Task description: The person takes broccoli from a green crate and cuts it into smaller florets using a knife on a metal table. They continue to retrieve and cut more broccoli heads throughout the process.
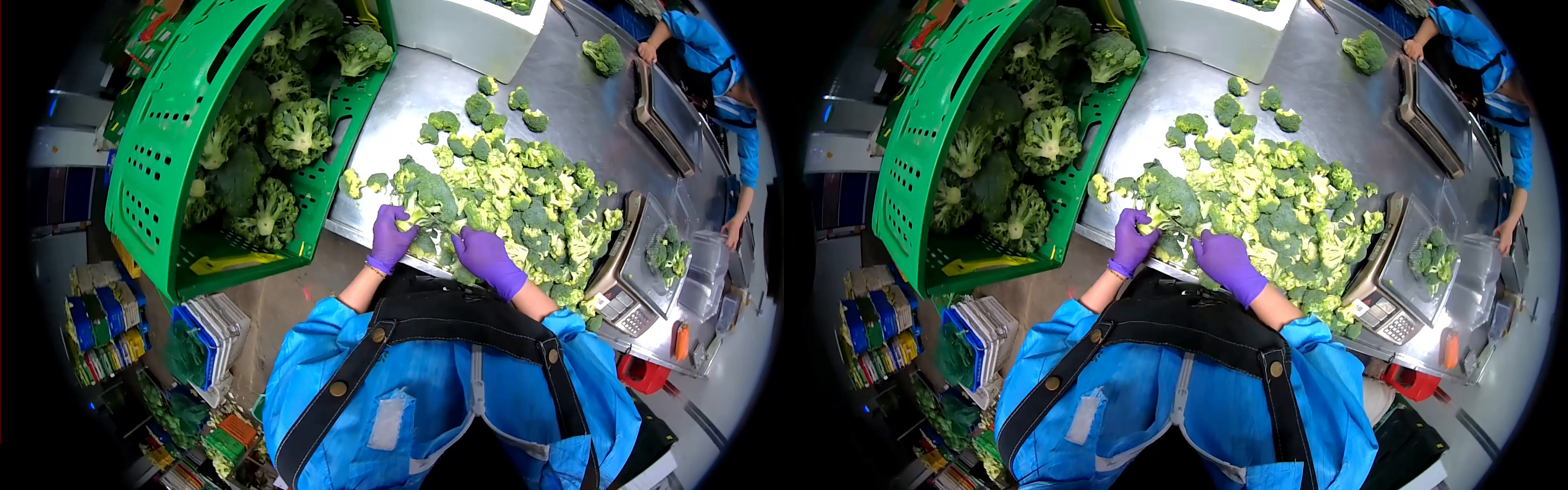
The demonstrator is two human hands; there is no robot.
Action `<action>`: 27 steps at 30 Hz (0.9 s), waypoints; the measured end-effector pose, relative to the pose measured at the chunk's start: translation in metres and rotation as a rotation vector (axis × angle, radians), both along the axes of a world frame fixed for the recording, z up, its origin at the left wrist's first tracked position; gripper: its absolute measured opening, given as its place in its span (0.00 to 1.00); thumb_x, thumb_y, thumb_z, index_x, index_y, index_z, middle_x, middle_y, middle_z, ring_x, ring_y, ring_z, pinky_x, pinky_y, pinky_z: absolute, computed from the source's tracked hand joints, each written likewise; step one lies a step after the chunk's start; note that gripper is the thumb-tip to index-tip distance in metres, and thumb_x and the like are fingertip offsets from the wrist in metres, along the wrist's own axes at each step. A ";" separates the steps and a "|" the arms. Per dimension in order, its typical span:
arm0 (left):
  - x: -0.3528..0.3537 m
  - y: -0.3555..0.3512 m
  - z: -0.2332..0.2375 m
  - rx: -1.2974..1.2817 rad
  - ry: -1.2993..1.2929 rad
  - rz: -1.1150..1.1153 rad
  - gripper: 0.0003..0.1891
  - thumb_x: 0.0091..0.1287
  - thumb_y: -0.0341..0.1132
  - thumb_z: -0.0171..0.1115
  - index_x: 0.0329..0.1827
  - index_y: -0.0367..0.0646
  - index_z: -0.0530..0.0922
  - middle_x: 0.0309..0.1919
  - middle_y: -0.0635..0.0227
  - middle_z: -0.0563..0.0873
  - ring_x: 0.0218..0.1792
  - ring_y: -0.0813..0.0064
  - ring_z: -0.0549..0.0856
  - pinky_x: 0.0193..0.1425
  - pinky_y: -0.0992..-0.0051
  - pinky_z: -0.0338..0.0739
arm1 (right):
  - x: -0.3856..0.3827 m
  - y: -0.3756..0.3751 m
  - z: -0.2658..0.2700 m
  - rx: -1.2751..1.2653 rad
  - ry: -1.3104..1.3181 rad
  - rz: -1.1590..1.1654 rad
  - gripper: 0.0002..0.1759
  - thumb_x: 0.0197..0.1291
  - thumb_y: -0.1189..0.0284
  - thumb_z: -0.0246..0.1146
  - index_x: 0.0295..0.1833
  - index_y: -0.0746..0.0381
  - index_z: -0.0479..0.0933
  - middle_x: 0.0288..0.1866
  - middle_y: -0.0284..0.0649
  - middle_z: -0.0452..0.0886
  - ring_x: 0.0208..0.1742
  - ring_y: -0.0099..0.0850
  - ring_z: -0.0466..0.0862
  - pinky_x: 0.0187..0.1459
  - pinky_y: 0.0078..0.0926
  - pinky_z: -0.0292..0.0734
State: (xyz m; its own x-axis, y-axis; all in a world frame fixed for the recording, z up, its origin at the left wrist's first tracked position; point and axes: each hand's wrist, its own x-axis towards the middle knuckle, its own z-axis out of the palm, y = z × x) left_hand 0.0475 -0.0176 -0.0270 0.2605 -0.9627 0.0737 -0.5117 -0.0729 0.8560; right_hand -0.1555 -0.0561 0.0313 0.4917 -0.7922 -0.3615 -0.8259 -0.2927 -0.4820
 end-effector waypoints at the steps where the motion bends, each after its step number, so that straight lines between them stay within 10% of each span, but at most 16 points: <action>1: 0.002 0.000 0.000 -0.010 -0.005 -0.027 0.17 0.41 0.27 0.71 0.32 0.39 0.71 0.34 0.58 0.74 0.39 0.58 0.79 0.43 0.69 0.74 | 0.005 0.000 0.010 0.032 0.045 -0.016 0.19 0.63 0.57 0.49 0.35 0.63 0.73 0.23 0.50 0.78 0.29 0.48 0.80 0.33 0.46 0.73; 27: 0.020 -0.008 0.003 -0.015 0.036 -0.179 0.17 0.38 0.28 0.72 0.28 0.41 0.71 0.30 0.62 0.74 0.34 0.62 0.77 0.38 0.70 0.73 | 0.011 0.032 -0.038 -0.075 -0.151 -0.235 0.18 0.62 0.57 0.53 0.34 0.63 0.73 0.22 0.51 0.77 0.26 0.49 0.79 0.29 0.45 0.72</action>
State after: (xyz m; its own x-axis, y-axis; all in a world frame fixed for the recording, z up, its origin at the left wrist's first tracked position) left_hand 0.0670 -0.0257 -0.0238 0.0878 -0.9928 0.0819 -0.4845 0.0293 0.8743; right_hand -0.1445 -0.0237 -0.0063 0.3352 -0.9125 -0.2344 -0.7955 -0.1408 -0.5894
